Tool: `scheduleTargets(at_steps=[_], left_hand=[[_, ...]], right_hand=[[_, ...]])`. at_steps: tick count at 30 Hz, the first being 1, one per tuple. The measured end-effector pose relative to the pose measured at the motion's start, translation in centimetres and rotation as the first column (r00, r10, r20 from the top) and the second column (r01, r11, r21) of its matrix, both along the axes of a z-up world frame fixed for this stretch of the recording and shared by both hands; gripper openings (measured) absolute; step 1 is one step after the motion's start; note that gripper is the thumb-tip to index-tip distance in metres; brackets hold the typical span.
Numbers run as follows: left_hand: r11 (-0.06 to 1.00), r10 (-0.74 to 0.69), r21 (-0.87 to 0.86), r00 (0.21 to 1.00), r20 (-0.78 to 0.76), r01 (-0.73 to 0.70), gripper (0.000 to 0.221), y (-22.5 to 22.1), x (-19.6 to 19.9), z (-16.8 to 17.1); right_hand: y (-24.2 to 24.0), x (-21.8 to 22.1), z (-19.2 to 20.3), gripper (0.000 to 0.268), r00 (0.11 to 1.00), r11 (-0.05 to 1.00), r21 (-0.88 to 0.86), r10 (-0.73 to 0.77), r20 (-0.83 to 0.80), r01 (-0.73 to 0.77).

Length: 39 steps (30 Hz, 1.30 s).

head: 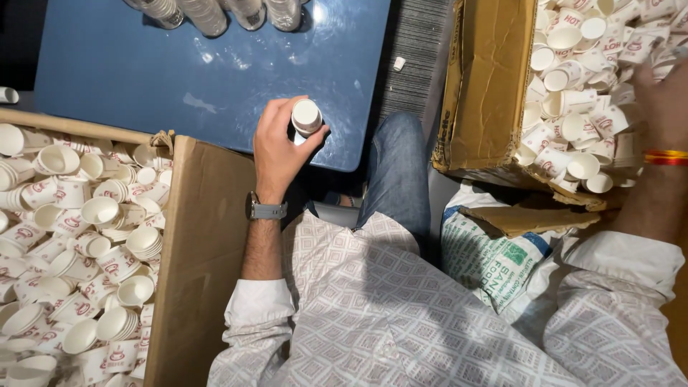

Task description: The person sorts and stacks paper cups from a large cardboard box onto a blue table, then takes a small stack of cups and places them into a clear plastic bag.

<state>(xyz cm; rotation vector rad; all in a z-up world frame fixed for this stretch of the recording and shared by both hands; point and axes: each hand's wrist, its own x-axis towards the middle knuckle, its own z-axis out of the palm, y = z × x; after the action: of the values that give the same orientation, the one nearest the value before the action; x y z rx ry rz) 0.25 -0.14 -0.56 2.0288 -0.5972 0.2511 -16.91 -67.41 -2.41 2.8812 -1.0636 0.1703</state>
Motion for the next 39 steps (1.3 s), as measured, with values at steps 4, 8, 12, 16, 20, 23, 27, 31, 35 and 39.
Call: scheduleTargets(at_steps=[4, 8, 12, 16, 20, 23, 27, 31, 35, 39], left_hand=[[1.0, -0.001, 0.001, 1.0, 0.018, 0.001, 0.05, 0.1, 0.0, 0.1], [1.0, -0.004, 0.003, 1.0, -0.012, 0.004, 0.054, 0.0, -0.1, 0.1], [1.0, -0.015, 0.005, 1.0, -0.018, 0.015, 0.061, 0.0, -0.1, 0.8], [1.0, -0.023, -0.009, 0.999, 0.025, 0.024, 0.06, 0.2, -0.2, 0.9], [0.999, -0.016, -0.035, 1.0, 0.001, 0.016, 0.048, 0.2, -0.2, 0.7], [0.999, -0.006, -0.033, 1.0, 0.002, 0.006, 0.044, 0.0, -0.3, 0.7], [1.0, -0.006, -0.023, 1.0, 0.012, 0.006, 0.043, 0.1, -0.4, 0.9], [1.0, -0.013, -0.019, 1.0, 0.021, 0.013, 0.044, 0.2, -0.3, 0.8], [1.0, -0.002, -0.01, 0.999, 0.035, 0.002, 0.044, 0.3, 0.2, -0.2], [1.0, 0.012, 0.018, 1.0, 0.021, -0.013, 0.052, -0.1, 0.0, 0.4]], right_hand=[[3.3, -0.2, 0.7, 0.043, 0.75, 0.824, -0.198, 0.565, 0.345, -0.53], [8.6, -0.4, 3.0, 0.031, 0.872, 0.925, -0.099, 0.38, 0.309, -0.368], [10.2, -0.2, 3.6, 0.035, 0.826, 0.877, -0.284, 0.467, 0.317, -0.387], [9.5, 0.1, 2.2, 0.027, 0.844, 0.931, -0.145, 0.366, 0.392, -0.336], [15.9, 1.3, 3.9, 0.028, 0.796, 0.934, 0.247, 0.06, 0.602, -0.257], [29.0, 3.3, 7.3, 0.023, 0.491, 0.476, 0.467, -0.081, 0.867, -0.745], [44.8, 8.5, 8.6, 0.027, 0.551, -0.18, 0.522, -0.21, 0.807, -0.834], [50.3, 12.7, 4.1, 0.028, 0.433, -0.207, 0.403, -0.127, 0.892, -0.891], [51.8, 14.5, 1.9, 0.031, 0.359, -0.021, 0.379, 0.273, 0.892, -0.925], [50.9, 13.8, 2.1, 0.04, 0.377, 0.155, 0.349, 0.526, 0.763, -0.924]])
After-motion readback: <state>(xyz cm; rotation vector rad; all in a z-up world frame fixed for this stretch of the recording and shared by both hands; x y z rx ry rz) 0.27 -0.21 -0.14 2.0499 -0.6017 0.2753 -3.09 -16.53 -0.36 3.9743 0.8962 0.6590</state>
